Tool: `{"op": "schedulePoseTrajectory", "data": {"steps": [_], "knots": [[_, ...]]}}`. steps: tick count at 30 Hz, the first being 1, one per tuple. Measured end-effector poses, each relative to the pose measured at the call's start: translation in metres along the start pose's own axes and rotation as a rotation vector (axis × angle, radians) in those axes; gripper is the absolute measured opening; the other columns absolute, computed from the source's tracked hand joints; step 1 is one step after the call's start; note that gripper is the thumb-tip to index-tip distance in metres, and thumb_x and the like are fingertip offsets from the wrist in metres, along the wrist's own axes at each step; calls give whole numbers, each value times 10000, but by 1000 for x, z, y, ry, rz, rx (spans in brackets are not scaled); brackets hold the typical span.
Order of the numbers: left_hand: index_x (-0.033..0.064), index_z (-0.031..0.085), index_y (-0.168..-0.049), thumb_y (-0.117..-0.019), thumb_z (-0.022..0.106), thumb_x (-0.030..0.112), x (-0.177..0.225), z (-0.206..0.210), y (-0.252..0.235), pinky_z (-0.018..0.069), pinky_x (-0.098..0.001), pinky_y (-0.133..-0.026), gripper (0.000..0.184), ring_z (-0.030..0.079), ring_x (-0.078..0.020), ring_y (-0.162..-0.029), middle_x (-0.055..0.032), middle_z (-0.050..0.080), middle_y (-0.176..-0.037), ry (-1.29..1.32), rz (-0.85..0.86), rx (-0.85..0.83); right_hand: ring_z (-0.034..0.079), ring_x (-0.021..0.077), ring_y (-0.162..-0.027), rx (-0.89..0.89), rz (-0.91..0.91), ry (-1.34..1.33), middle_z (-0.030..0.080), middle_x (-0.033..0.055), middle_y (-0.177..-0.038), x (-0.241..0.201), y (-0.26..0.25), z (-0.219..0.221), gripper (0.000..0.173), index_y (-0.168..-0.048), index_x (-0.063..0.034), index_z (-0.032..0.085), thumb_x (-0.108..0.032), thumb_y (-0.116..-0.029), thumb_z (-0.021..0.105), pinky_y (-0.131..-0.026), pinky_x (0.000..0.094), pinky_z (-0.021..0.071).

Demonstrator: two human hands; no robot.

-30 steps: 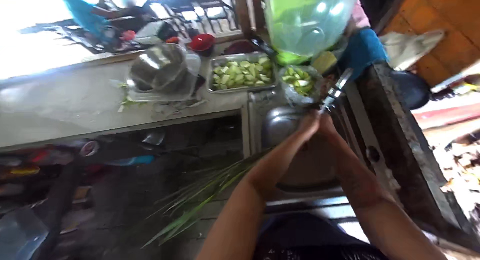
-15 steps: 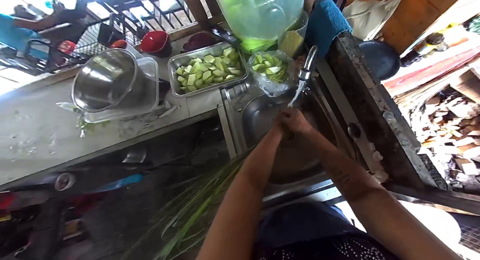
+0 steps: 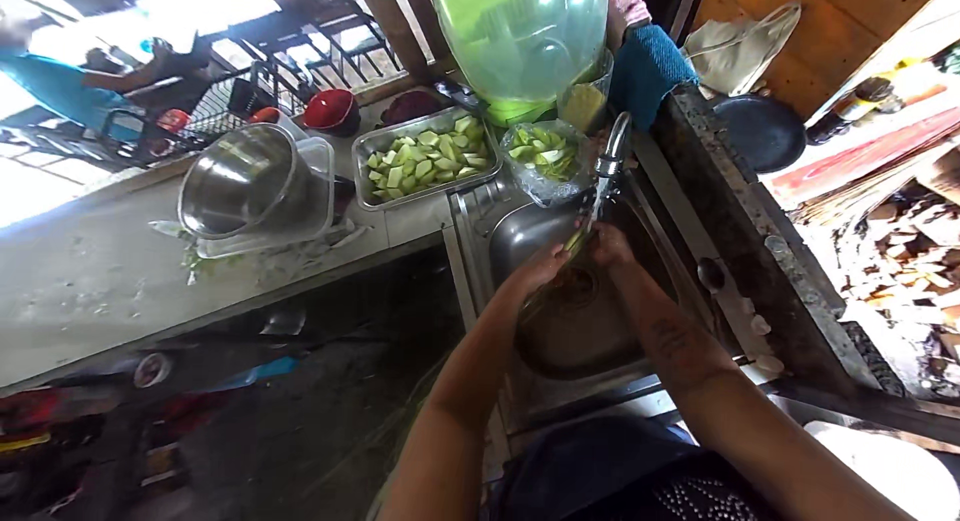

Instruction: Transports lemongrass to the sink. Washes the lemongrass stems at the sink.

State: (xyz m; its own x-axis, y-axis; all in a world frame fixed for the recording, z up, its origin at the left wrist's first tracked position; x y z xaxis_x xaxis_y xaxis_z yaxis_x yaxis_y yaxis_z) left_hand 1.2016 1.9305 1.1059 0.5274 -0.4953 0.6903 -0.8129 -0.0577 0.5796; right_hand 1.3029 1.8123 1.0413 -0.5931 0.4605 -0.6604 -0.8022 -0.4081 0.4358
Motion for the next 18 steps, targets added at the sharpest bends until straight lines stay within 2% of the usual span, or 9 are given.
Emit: {"op": "schedulePoseTrajectory", "data": {"steps": [1, 3, 5, 7, 8, 11, 13, 16, 18], "knots": [[44, 494, -1467, -1117, 426, 290, 0, -1, 4, 464, -502, -1042, 434, 601, -314, -1208, -224, 593, -1364, 15, 3, -10, 643, 127, -813, 11, 2, 19, 653, 45, -955, 2, 2, 0, 228, -1222, -42, 552, -110, -1095, 375, -752, 298, 566], [74, 446, -1527, -1099, 470, 283, 3, 2, 9, 394, -545, -1128, 477, 516, -337, -1355, -213, 522, -1483, 80, -8, 0, 621, 120, -760, 31, 19, 44, 629, 32, -907, 1, 10, 3, 243, -1226, -60, 545, -193, -1114, 374, -698, 293, 555], [95, 431, -1536, -1086, 498, 295, 7, 7, 8, 393, -538, -1128, 496, 500, -321, -1368, -193, 512, -1497, 151, -14, 19, 587, 102, -674, 91, 43, 118, 583, 6, -820, 1, 18, 10, 265, -1189, -71, 546, -276, -1121, 392, -632, 273, 543], [68, 467, -1500, -1101, 466, 332, 13, 12, 5, 402, -531, -1122, 479, 523, -327, -1344, -213, 539, -1459, 106, -13, 23, 549, 144, -673, 203, 77, 374, 564, 60, -836, 0, 25, 18, 373, -1192, -12, 575, -336, -1121, 404, -637, 325, 517], [47, 487, -1481, -1108, 437, 344, 14, 16, 2, 409, -534, -1115, 479, 539, -338, -1327, -228, 557, -1432, 49, -16, 22, 565, 185, -740, 220, 78, 538, 582, 115, -911, -2, 26, 20, 377, -1213, 30, 575, -290, -1125, 395, -689, 359, 521], [-8, 516, -1427, -1129, 367, 312, 18, 22, -3, 423, -527, -1088, 463, 564, -359, -1277, -262, 582, -1365, -42, -8, 48, 633, 362, -1128, 70, -7, 952, 622, 286, -1277, -11, 19, 15, 418, -1394, 78, 525, -216, -1128, 393, -1004, 510, 497], [-14, 531, -1410, -1115, 400, 231, 17, 20, -8, 431, -556, -1077, 405, 572, -379, -1271, -268, 596, -1348, -73, -22, 98, 652, 298, -1007, -19, -108, 913, 638, 227, -1196, -4, 12, 13, 430, -1423, 20, 480, -278, -1116, 435, -899, 472, 550], [-35, 588, -1330, -1053, 488, 108, 23, 20, -11, 459, -594, -1031, 328, 596, -412, -1229, -277, 623, -1293, -172, -11, 133, 633, 273, -867, 58, -178, 794, 646, 207, -1075, 3, 19, 11, 353, -1354, 9, 534, -186, -1060, 546, -782, 476, 551], [-36, 586, -1344, -1031, 502, 54, 30, 25, -8, 448, -595, -1053, 336, 582, -419, -1259, -277, 614, -1319, -243, 48, 99, 636, 276, -895, 160, -144, 710, 656, 213, -1087, 1, 19, 7, 318, -1322, 16, 576, -171, -1074, 507, -812, 484, 553]]}}
Point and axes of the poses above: each hand's wrist, its own y-axis away from the middle knuckle, its own z-axis out of the palm, x = y × z, the point moved 2 cm from there along -y, towards the middle knuckle
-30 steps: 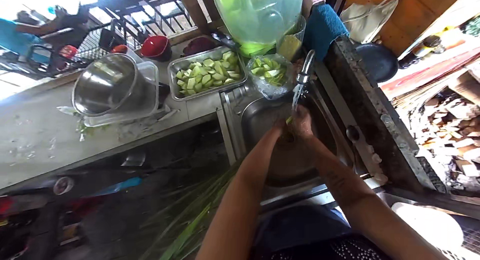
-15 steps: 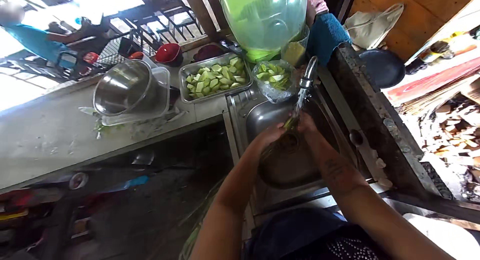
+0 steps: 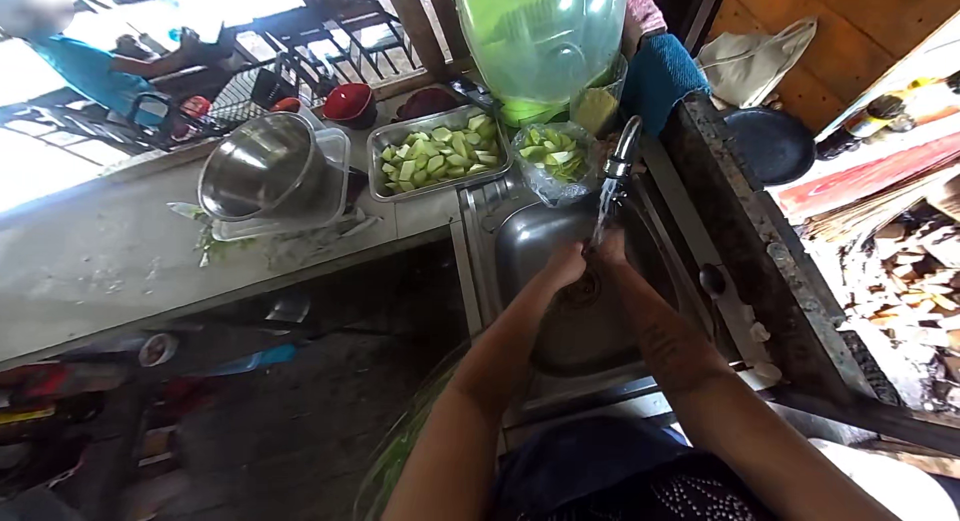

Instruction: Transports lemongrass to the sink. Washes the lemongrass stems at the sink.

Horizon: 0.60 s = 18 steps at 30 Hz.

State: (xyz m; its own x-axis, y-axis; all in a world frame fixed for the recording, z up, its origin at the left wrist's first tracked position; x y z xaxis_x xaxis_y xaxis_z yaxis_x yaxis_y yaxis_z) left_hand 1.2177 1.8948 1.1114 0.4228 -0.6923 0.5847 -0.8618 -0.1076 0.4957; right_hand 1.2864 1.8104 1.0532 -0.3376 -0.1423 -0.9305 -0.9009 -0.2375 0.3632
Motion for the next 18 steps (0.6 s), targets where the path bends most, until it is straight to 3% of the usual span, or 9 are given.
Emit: {"op": "schedulePoseTrajectory", "data": {"steps": [1, 3, 4, 5, 6, 8, 11, 15, 18], "knots": [[-31, 558, -1383, -1029, 498, 36, 1, 0, 0, 431, -595, -1076, 365, 559, -419, -1294, -277, 591, -1362, -4, 24, -27, 619, 228, -849, 7, 88, -88, 649, 166, -1040, -3, -1, -2, 306, -1295, -5, 593, -203, -1094, 475, -781, 430, 549], [-3, 484, -1462, -1051, 469, 33, -7, 0, -1, 421, -567, -1095, 413, 538, -389, -1322, -258, 549, -1428, 103, 42, -75, 559, 119, -634, -60, 288, -434, 551, 25, -790, -6, -9, -3, 270, -1132, -72, 563, -271, -1121, 381, -611, 297, 533], [21, 456, -1481, -1082, 455, 83, -11, -2, -2, 453, -528, -1056, 404, 571, -348, -1265, -237, 564, -1404, 187, 29, -84, 593, 125, -630, -157, 347, -635, 566, 8, -757, -3, -14, -5, 304, -1070, -97, 541, -300, -1122, 321, -621, 302, 558], [36, 459, -1469, -1102, 442, 143, -15, -3, -3, 500, -450, -931, 382, 610, -275, -1091, -199, 610, -1275, 275, 7, -65, 656, 142, -726, -264, 352, -758, 630, 16, -833, 2, -15, -6, 353, -1095, -107, 549, -329, -1123, 276, -706, 327, 591], [49, 464, -1452, -1116, 418, 197, -19, -5, -4, 487, -346, -769, 370, 565, -178, -855, -125, 600, -1051, 356, -17, -39, 684, 148, -847, -343, 318, -776, 680, 29, -967, 4, -12, -7, 388, -1202, -106, 560, -339, -1128, 258, -784, 335, 589], [57, 457, -1464, -1126, 392, 275, -27, -7, -12, 444, -268, -640, 407, 481, -111, -665, -59, 534, -847, 486, -71, -23, 652, 124, -925, -351, 219, -635, 654, 42, -1090, 3, 1, -2, 314, -1327, -75, 515, -226, -1128, 325, -820, 306, 563], [65, 500, -1454, -1130, 343, 372, -28, -9, -15, 460, -303, -677, 473, 499, -144, -682, -93, 566, -868, 452, -105, 17, 623, 142, -876, -167, 118, -352, 643, 93, -1046, 8, 5, 6, 332, -1294, -2, 561, -256, -1109, 456, -804, 336, 555], [29, 540, -1406, -1134, 338, 340, -23, -11, -6, 499, -419, -752, 460, 576, -258, -790, -215, 634, -1051, 355, -37, 70, 617, 181, -828, -132, 148, -325, 638, 110, -1008, 10, -1, 4, 418, -1282, -16, 568, -356, -1124, 383, -738, 379, 553], [33, 536, -1384, -1128, 379, 305, -24, -12, -2, 443, -294, -643, 405, 512, -136, -680, -112, 626, -918, 410, -28, 41, 626, 144, -875, -262, 120, -448, 635, 66, -1033, 8, 2, -5, 371, -1312, -35, 533, -286, -1136, 323, -780, 339, 556]]}}
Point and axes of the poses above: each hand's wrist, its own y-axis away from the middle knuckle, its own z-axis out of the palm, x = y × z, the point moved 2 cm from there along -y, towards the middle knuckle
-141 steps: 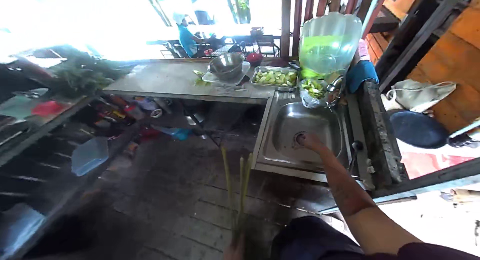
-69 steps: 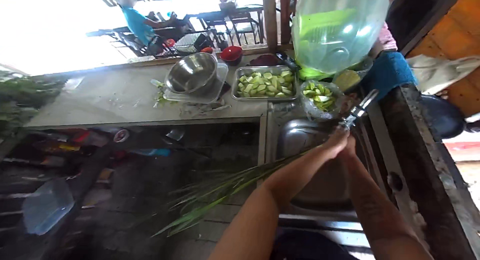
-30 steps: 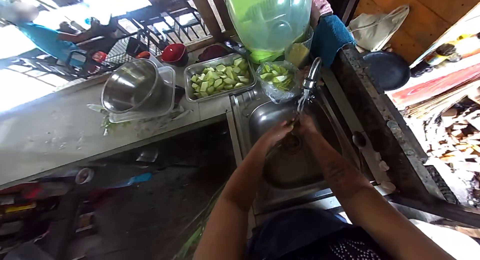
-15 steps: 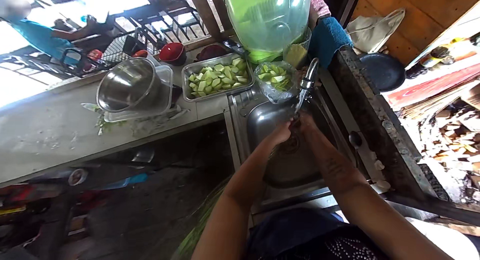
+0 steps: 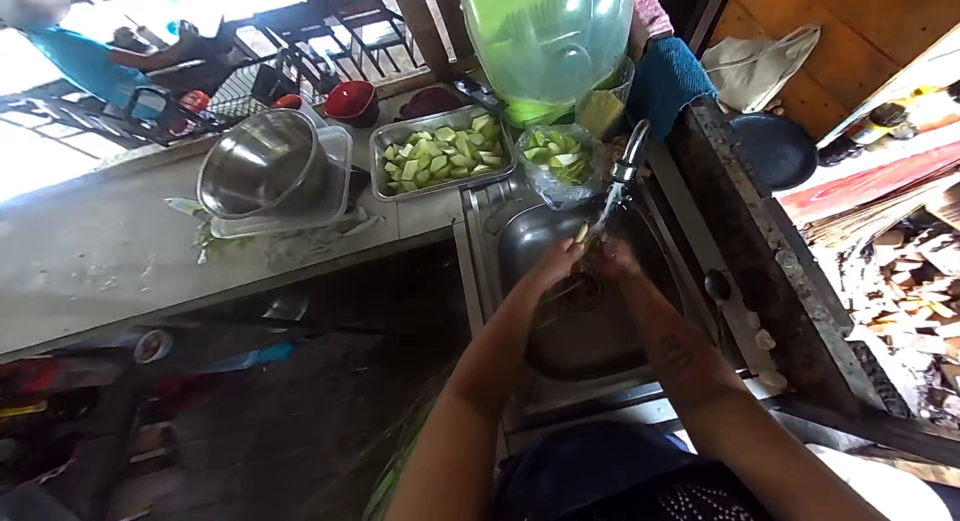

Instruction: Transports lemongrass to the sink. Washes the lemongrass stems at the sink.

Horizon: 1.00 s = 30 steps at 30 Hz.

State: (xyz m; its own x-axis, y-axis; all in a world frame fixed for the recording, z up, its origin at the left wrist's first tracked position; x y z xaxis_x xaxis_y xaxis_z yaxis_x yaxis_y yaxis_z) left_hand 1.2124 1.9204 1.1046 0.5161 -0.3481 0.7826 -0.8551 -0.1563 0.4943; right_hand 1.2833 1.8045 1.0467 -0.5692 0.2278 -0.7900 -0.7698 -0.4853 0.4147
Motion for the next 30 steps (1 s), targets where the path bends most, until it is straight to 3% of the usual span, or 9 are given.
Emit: {"op": "schedulePoseTrajectory", "data": {"steps": [3, 9, 14, 17, 21, 25, 27, 29, 30], "knots": [[48, 529, -1368, -1123, 395, 328, -6, 0, -6, 410, -232, -588, 396, 463, -80, -617, -43, 547, -806, 122, -27, -10, 668, 142, -1007, -111, -67, -52, 670, 77, -1164, 1, 2, -4, 351, -1365, -24, 508, -199, -1131, 313, -883, 333, 572], [-27, 539, -1281, -1125, 397, 283, 3, 7, -4, 498, -339, -744, 375, 566, -176, -759, -137, 605, -921, -71, 49, 7, 599, 181, -838, 300, 7, 23, 625, 121, -1000, -2, 1, 9, 339, -1228, 24, 599, -249, -1115, 435, -774, 356, 534], [24, 576, -1218, -1120, 401, 319, 7, -2, 1, 355, -180, -510, 356, 394, -35, -532, 20, 462, -711, 198, -31, -62, 623, 138, -897, 23, 45, -250, 616, 55, -1061, 2, -2, 2, 396, -1323, -76, 493, -341, -1140, 261, -808, 320, 549], [42, 578, -1135, -1128, 363, 328, 5, -9, -3, 366, -163, -473, 358, 412, -27, -503, 27, 487, -719, 292, -89, -88, 661, 171, -900, -65, -48, -227, 639, 76, -1063, 4, 6, 0, 321, -1370, -51, 465, -182, -1131, 296, -825, 370, 577], [42, 592, -1205, -1126, 380, 325, 4, -6, -6, 387, -183, -496, 363, 442, -45, -538, -4, 529, -778, 186, -99, -24, 674, 162, -802, -35, -75, -215, 661, 57, -972, 5, 2, -6, 269, -1341, -80, 506, -89, -1087, 418, -751, 358, 594], [9, 519, -1359, -1132, 357, 306, 6, 2, -6, 503, -382, -765, 407, 598, -225, -803, -155, 630, -958, -194, 65, 33, 653, 180, -837, 160, -2, -74, 640, 105, -1017, -6, 2, -3, 293, -1289, -5, 547, -212, -1109, 444, -752, 354, 581], [17, 527, -1411, -1122, 391, 278, 10, 7, -4, 510, -562, -973, 412, 665, -382, -1093, -247, 674, -1167, -414, 105, 58, 646, 234, -970, 253, 3, 48, 638, 155, -1161, -8, 3, -2, 411, -1359, -17, 540, -317, -1126, 383, -826, 406, 560], [79, 523, -1463, -1108, 408, 220, 16, 14, 0, 482, -609, -1014, 399, 631, -422, -1203, -246, 661, -1266, -574, 79, 84, 617, 280, -1126, 179, -76, 253, 587, 215, -1338, -7, 4, -1, 488, -1491, -19, 435, -341, -1135, 350, -950, 452, 527], [97, 523, -1475, -1094, 422, 175, 19, 17, 3, 480, -612, -1011, 401, 621, -425, -1220, -239, 655, -1291, -626, 59, 95, 622, 279, -1083, 137, -134, 386, 601, 235, -1297, -9, 6, 0, 457, -1470, 12, 449, -287, -1127, 398, -934, 446, 527]]}}
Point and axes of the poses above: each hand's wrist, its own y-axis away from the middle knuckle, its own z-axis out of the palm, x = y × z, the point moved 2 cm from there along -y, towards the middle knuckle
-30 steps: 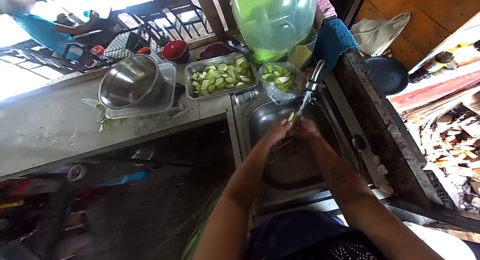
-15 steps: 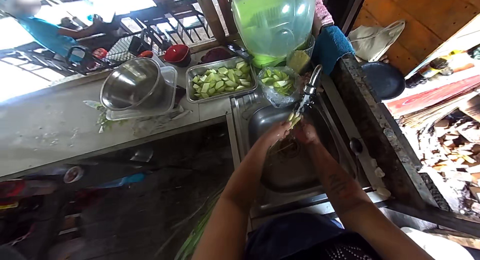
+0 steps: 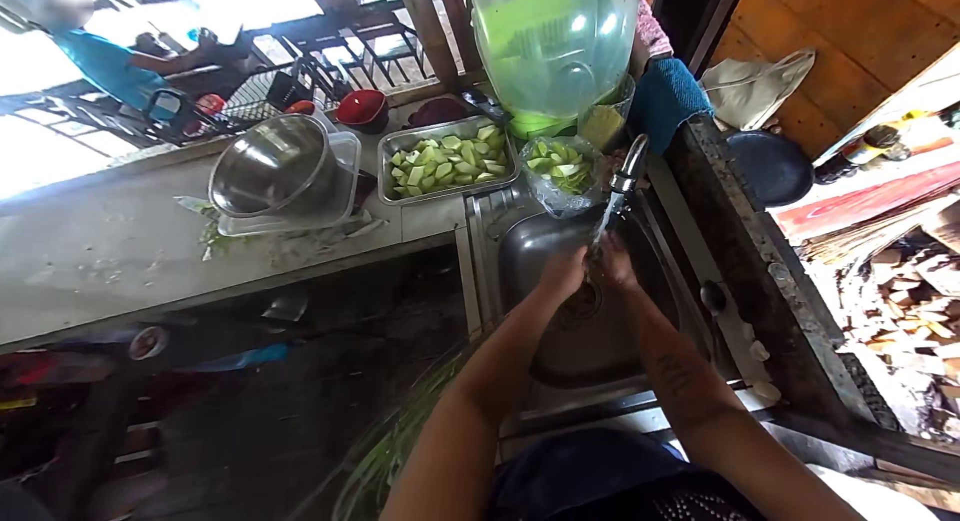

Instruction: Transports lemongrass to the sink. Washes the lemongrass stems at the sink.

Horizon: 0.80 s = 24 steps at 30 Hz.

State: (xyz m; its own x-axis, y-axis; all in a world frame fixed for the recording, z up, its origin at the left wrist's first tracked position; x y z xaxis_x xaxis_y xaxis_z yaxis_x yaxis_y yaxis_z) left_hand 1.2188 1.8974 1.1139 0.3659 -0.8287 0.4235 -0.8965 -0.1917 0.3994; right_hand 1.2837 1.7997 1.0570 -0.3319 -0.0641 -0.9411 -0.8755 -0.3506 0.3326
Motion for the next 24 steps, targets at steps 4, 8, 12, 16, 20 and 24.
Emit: {"op": "schedulePoseTrajectory", "data": {"steps": [4, 8, 12, 16, 20, 24], "knots": [[100, 502, -1496, -1046, 455, 53, 6, 6, 7, 493, -598, -981, 455, 606, -439, -1221, -252, 609, -1347, -85, -58, 18, 660, 282, -1082, -25, -152, 280, 671, 236, -1224, -7, -1, -4, 335, -1332, 47, 609, -157, -1076, 535, -978, 448, 521], [37, 387, -1542, -1108, 397, 274, 2, 6, 3, 491, -574, -1009, 494, 605, -415, -1240, -260, 574, -1387, 2, -109, 18, 630, 156, -880, 48, -26, -5, 679, 146, -1090, -8, -8, -6, 343, -1275, 41, 615, -190, -1123, 413, -824, 324, 535], [-1, 500, -1418, -1136, 281, 343, -1, -5, 0, 484, -598, -989, 496, 615, -421, -1210, -263, 609, -1316, 101, -119, 25, 598, 98, -817, 41, 150, -605, 601, 35, -1011, -1, -13, -2, 371, -1286, -63, 512, -329, -1142, 298, -741, 256, 531], [-12, 471, -1427, -1128, 345, 337, -3, -10, -2, 482, -599, -1000, 477, 616, -431, -1213, -281, 623, -1283, 161, -173, 29, 631, 142, -931, 15, 78, -566, 609, 88, -1113, 3, -10, 0, 363, -1366, -12, 470, -252, -1142, 317, -844, 310, 556], [20, 521, -1406, -1107, 408, 402, -5, -13, 0, 484, -610, -982, 498, 623, -417, -1195, -255, 640, -1267, 185, -189, 45, 649, 160, -804, 82, 71, -323, 628, 122, -993, 7, -6, 2, 365, -1297, 31, 537, -262, -1129, 397, -756, 330, 586], [30, 587, -1343, -1108, 412, 388, -7, -13, 1, 478, -615, -978, 463, 622, -410, -1191, -244, 653, -1241, 178, -144, -2, 653, 194, -834, 89, 126, -279, 634, 158, -1013, 4, -7, 2, 442, -1309, 48, 535, -323, -1133, 371, -774, 358, 585]]}}
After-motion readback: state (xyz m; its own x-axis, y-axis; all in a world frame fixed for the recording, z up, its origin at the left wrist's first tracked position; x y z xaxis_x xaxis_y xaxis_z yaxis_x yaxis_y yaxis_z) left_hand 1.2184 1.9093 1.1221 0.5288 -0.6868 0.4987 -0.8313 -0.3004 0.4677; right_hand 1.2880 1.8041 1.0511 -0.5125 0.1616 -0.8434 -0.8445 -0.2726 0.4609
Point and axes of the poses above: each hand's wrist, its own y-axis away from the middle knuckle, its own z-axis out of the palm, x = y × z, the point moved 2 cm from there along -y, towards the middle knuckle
